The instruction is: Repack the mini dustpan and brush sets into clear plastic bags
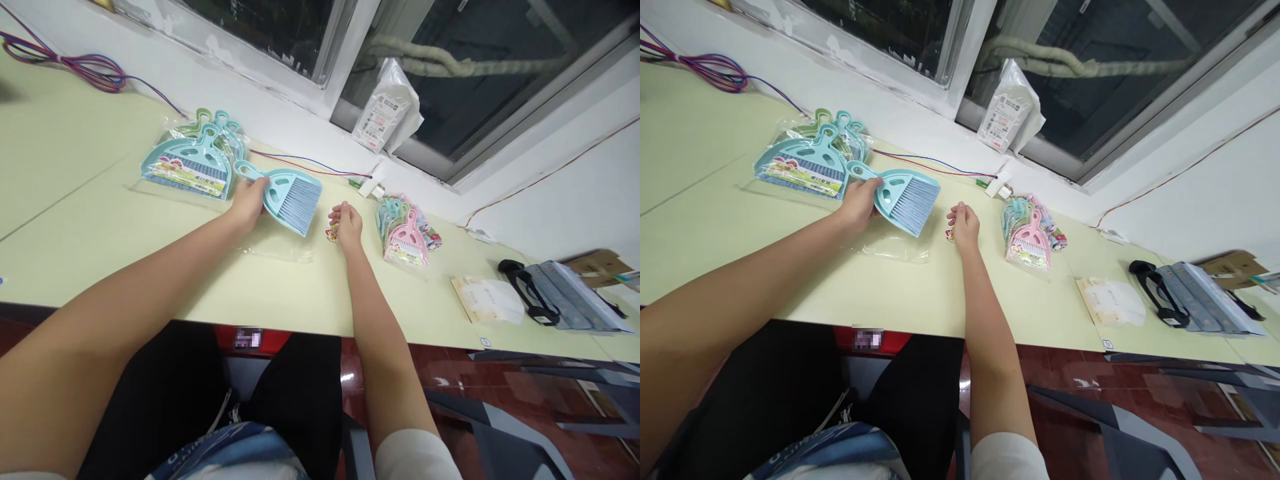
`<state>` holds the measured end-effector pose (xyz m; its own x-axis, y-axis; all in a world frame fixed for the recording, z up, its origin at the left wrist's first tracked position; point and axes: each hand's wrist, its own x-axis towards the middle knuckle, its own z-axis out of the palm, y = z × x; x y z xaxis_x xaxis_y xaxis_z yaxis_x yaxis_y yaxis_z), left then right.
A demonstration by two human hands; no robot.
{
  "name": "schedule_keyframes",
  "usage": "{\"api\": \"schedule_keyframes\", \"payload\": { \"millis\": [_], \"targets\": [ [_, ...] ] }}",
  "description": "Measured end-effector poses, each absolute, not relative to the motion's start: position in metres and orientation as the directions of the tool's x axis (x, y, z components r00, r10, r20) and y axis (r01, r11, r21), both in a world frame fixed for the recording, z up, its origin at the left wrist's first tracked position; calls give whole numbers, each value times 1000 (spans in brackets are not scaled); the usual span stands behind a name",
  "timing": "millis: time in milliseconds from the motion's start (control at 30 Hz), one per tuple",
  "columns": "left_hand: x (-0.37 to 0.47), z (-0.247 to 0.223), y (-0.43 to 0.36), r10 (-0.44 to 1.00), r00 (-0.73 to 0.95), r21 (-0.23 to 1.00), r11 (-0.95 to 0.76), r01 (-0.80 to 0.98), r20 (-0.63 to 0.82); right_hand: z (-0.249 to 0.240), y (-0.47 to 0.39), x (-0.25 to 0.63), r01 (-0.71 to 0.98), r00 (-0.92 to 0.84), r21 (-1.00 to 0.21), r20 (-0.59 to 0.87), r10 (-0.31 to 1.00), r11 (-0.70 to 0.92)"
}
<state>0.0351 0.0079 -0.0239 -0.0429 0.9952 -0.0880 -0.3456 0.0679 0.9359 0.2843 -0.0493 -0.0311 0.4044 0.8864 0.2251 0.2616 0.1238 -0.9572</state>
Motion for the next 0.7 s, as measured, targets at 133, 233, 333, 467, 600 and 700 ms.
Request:
{"api": "schedule_keyframes", "payload": {
  "millis": [133, 233, 333, 467, 600, 700],
  "targets": [
    [35, -24, 9, 992, -71, 938, 76, -338, -106, -33, -50, 286, 266, 442, -958, 216, 871, 102],
    [35, -24, 9, 993, -64, 939, 72, -337, -100, -32, -50, 287, 274, 457, -955, 232, 859, 112],
    [36, -23, 7, 994, -56, 939, 65, -338, -89, -31, -51, 286, 276, 461, -953, 244, 853, 124],
    [37, -22, 5, 995, -51, 937, 64, -342, -87, -27, -53, 281, 203, 426, -972, 196, 883, 118],
    [39, -21, 3, 996, -32, 938, 63, -340, -79, -19, -55, 270, 33, 309, -998, 52, 950, 44],
    [40, -20, 1, 996, -28, 944, 68, -324, -81, -16, -56, 260, 11, 294, -1000, 24, 956, 22]
  ]
}}
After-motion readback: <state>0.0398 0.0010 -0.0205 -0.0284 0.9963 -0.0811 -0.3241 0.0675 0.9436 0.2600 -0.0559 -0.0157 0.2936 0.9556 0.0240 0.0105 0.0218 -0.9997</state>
